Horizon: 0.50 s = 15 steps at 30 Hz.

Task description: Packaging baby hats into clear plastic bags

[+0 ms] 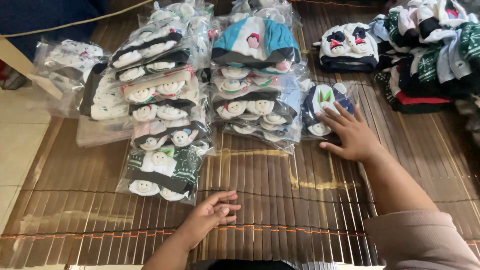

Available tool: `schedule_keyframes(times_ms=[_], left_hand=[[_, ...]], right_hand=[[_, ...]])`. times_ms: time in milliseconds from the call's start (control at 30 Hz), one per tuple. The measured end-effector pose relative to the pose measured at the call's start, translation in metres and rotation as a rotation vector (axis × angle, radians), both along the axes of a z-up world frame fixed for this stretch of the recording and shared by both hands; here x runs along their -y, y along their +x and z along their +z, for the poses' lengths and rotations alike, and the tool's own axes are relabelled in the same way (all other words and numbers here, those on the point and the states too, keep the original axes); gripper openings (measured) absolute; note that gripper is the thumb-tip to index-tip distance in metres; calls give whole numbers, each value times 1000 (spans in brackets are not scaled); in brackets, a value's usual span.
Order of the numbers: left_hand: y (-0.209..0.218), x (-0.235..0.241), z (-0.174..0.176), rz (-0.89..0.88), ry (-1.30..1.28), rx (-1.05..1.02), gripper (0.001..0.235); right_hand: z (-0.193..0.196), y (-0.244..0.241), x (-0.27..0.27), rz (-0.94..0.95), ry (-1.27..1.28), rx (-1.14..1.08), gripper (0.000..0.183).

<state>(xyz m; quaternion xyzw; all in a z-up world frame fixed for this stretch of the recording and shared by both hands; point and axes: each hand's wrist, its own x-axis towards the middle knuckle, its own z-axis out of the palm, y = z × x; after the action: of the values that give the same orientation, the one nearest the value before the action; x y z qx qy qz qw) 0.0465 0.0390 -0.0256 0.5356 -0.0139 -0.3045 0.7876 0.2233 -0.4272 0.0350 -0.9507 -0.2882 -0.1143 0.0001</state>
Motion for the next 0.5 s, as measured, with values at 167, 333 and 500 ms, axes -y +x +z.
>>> schedule_keyframes(times_ms=[167,333,500], left_hand=[[0,1,2,13,7,-5,51],[-1,-1,4,12,-9,4,50],[0,-1,-4,6,21,24,49]], right_hand=[[0,14,-17,-172,204,-33,65],[-25,21,-34,-323,20,-59,69],[-28,20,-37,-364,-8,-31,68]])
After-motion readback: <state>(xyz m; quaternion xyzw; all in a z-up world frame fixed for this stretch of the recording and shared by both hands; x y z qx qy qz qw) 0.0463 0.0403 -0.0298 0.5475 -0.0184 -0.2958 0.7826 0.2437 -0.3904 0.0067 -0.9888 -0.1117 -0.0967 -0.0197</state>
